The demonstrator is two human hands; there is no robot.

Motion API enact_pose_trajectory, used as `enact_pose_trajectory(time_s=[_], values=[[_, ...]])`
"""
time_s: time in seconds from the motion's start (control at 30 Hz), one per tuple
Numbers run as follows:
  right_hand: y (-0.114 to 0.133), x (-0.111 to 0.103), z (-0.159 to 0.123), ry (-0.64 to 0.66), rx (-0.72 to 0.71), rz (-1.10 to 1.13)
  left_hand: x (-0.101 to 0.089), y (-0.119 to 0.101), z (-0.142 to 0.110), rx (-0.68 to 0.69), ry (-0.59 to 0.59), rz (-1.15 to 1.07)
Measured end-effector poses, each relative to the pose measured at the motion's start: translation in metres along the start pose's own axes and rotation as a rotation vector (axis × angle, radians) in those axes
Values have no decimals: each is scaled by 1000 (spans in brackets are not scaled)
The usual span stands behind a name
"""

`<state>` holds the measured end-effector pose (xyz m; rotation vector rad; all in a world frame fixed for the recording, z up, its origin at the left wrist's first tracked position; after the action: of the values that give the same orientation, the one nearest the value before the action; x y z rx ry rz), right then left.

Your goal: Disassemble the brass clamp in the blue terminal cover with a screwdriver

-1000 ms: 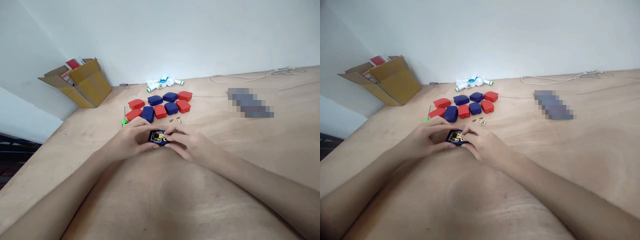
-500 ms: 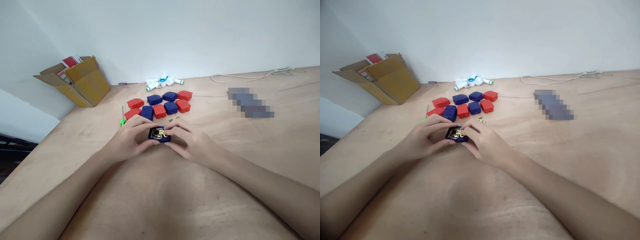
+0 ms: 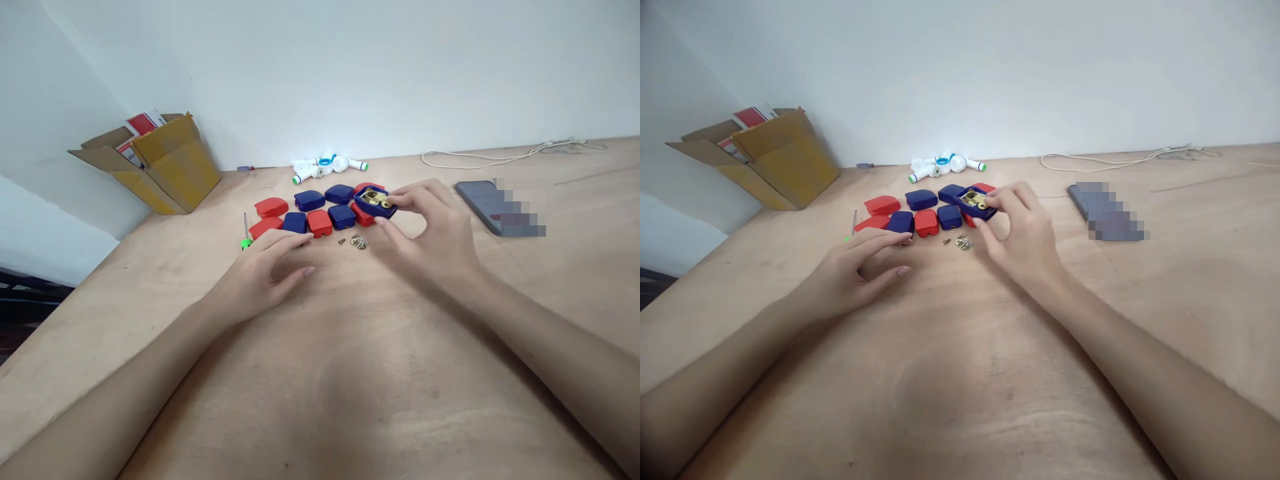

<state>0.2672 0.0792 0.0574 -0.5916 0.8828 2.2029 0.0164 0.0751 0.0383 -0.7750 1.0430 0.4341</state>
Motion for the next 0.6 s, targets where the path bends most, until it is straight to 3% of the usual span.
enact_pose_trajectory(time_s=[0.13, 0.27, 0.6], values=[[-30, -6, 1, -82, 152, -41, 3, -2, -1, 40, 25, 21], [-53, -3, -2, -60, 302, -90, 5, -5, -1, 75, 47, 18], [-64, 10, -4, 62, 342, -205, 7, -9, -2, 146, 42, 5]])
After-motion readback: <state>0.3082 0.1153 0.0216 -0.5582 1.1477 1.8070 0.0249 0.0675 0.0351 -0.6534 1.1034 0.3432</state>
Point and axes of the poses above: each hand's wrist, its own z-axis towards the middle knuckle, its own x-axis out of the palm, y = z × x, the point moved 7 cm from there along z, towards the middle knuckle, and after that the axes turned 4 degrees about y, right-handed, at the moved point
